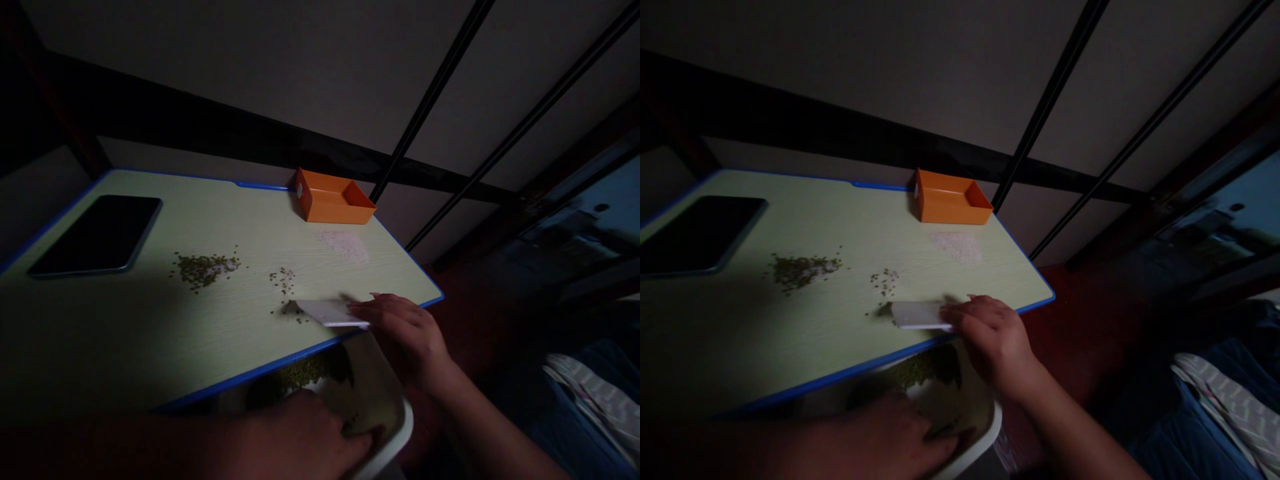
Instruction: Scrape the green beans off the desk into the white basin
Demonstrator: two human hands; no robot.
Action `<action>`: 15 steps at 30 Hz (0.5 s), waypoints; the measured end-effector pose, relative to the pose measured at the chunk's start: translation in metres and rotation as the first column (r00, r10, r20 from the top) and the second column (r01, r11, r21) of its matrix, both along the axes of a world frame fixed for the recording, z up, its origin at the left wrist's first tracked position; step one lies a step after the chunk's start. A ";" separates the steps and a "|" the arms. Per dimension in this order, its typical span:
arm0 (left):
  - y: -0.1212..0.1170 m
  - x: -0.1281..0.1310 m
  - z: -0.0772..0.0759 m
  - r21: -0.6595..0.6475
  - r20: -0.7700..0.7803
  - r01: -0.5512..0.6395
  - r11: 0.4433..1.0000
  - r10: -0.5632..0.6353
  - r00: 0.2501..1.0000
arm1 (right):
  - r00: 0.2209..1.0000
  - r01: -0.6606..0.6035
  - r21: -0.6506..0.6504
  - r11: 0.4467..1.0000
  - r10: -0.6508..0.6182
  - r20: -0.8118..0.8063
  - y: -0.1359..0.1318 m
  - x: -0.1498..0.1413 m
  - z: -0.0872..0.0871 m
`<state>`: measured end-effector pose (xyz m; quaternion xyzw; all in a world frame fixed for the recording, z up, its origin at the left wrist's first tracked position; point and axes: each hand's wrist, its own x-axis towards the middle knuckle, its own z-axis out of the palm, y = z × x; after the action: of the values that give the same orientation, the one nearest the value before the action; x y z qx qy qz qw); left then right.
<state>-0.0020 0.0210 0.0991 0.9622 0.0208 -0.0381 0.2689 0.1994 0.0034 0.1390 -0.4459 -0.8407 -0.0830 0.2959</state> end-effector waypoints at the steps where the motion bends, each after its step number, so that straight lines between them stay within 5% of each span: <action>1: 0.000 0.000 0.000 0.024 -0.017 0.016 1.000 -0.016 1.000 | 1.000 0.020 0.015 1.000 -0.020 0.001 -0.002 0.003 -0.001; 10: 0.001 0.002 0.000 0.083 -0.015 0.081 0.993 -0.080 0.997 | 0.967 0.253 0.127 0.959 -0.253 -0.009 -0.037 0.028 0.008; 15: 0.003 0.002 0.003 0.068 -0.070 0.063 0.996 -0.058 0.996 | 0.851 0.393 -0.160 0.905 -0.424 -0.310 -0.036 0.039 0.019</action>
<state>-0.0002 0.0243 0.1018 0.9694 0.0019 -0.0783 0.2329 0.2385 -0.0323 0.1585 -0.6349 -0.6661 -0.0284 0.3905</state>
